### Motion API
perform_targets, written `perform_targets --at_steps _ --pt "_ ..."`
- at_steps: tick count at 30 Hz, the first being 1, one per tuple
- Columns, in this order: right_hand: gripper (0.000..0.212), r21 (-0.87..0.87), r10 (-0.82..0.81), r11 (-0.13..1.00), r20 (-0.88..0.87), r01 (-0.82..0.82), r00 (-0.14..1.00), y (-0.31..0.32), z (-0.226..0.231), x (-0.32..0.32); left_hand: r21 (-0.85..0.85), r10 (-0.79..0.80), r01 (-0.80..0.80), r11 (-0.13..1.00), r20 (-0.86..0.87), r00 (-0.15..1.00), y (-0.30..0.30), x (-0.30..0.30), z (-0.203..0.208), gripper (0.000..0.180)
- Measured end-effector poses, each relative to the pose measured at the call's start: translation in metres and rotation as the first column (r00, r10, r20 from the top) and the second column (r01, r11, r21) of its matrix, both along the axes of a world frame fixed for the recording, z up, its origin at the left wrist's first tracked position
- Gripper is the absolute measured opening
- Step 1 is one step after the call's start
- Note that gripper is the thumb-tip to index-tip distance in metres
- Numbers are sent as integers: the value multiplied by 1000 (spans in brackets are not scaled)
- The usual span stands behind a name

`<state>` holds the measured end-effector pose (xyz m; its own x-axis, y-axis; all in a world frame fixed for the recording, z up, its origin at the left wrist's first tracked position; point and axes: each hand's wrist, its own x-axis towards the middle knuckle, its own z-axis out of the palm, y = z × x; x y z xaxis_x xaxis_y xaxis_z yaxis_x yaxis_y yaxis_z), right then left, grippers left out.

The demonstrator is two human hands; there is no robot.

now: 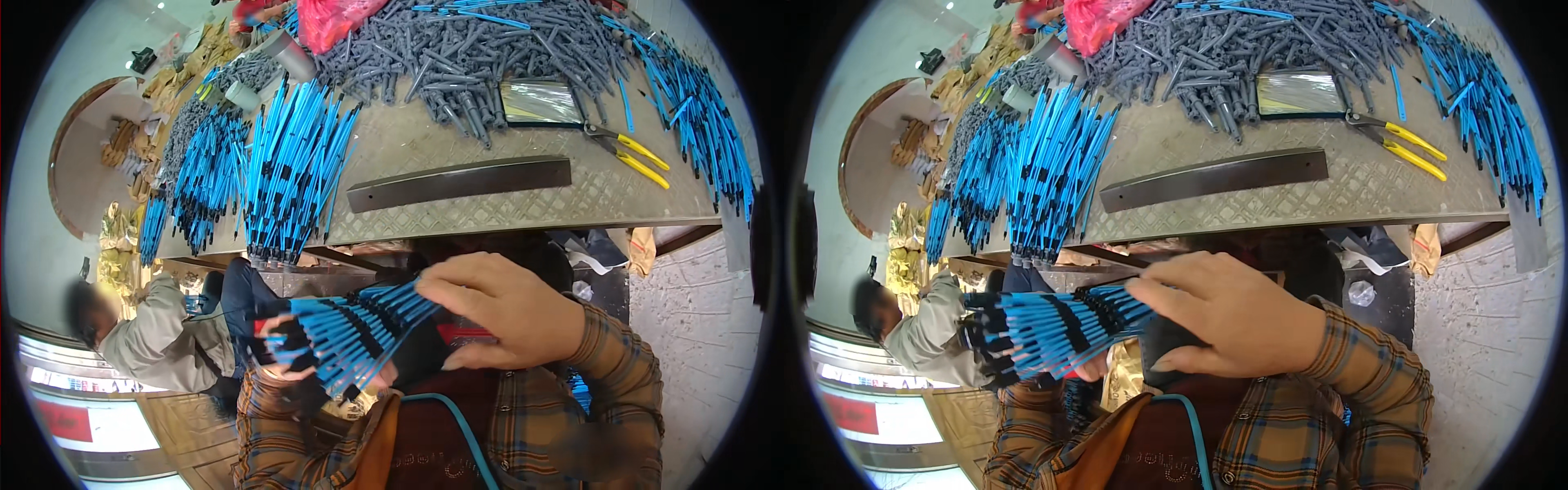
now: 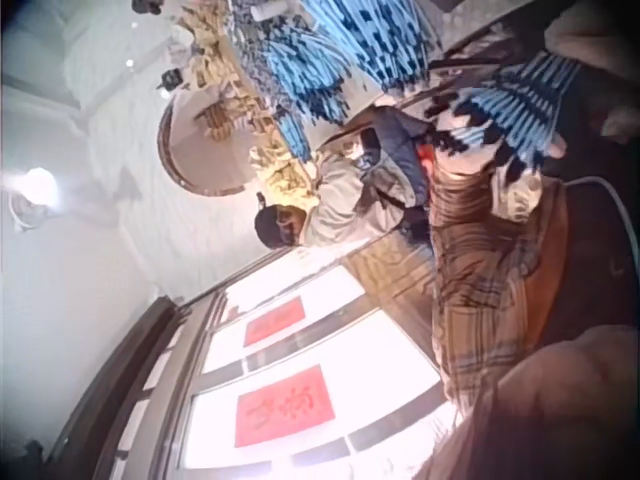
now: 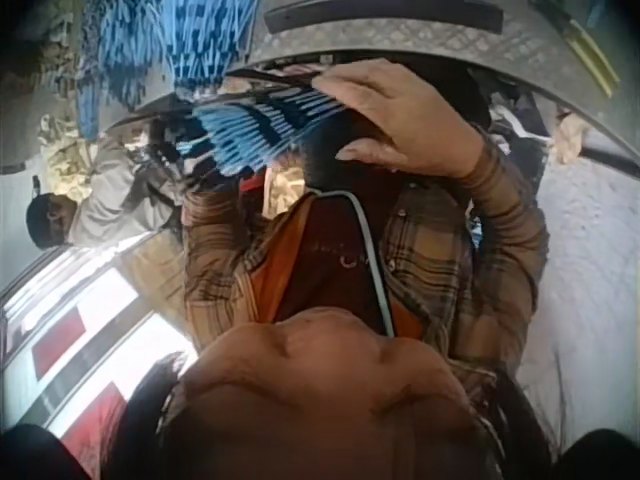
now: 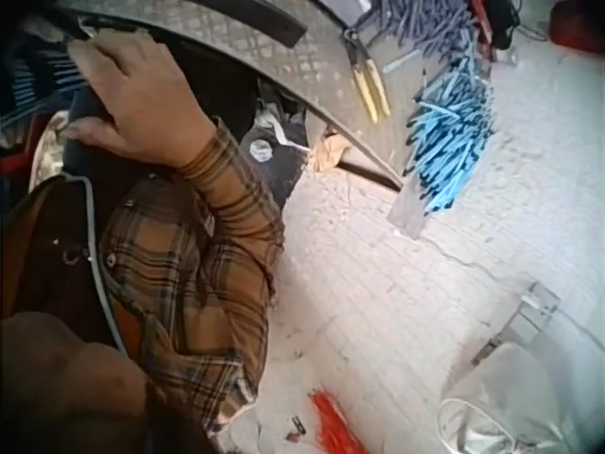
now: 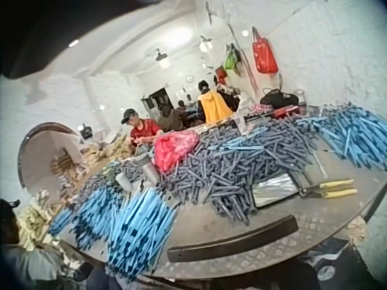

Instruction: The person assembles umbrella frames by aligning ribs on a jig, fastening them around a central plastic runner with wire, and twisting and cutting the wire using pliers.

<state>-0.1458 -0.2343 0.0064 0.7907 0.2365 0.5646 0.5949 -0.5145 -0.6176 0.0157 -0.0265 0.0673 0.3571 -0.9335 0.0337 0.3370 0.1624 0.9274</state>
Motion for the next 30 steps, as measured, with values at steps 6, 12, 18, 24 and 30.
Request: perform_targets --at_steps 6,12,18,24,30 --pt "82 29 82 996 25 -82 996 27 -7 18 93 -17 25 995 -87 996 20 -17 1 26" --pt "90 8 115 993 21 -116 993 41 -11 16 168 13 18 986 -178 984 44 -34 5 26" --pt "93 14 170 985 21 -171 985 46 -18 23 219 15 53 974 -299 954 36 -39 -4 26" --pt "91 119 286 958 -326 -261 901 49 -76 14 257 23 89 962 -406 914 8 -56 -18 26" --pt "91 -12 193 979 -246 -202 950 49 -75 10 284 6 170 944 -528 849 19 -91 -42 26"
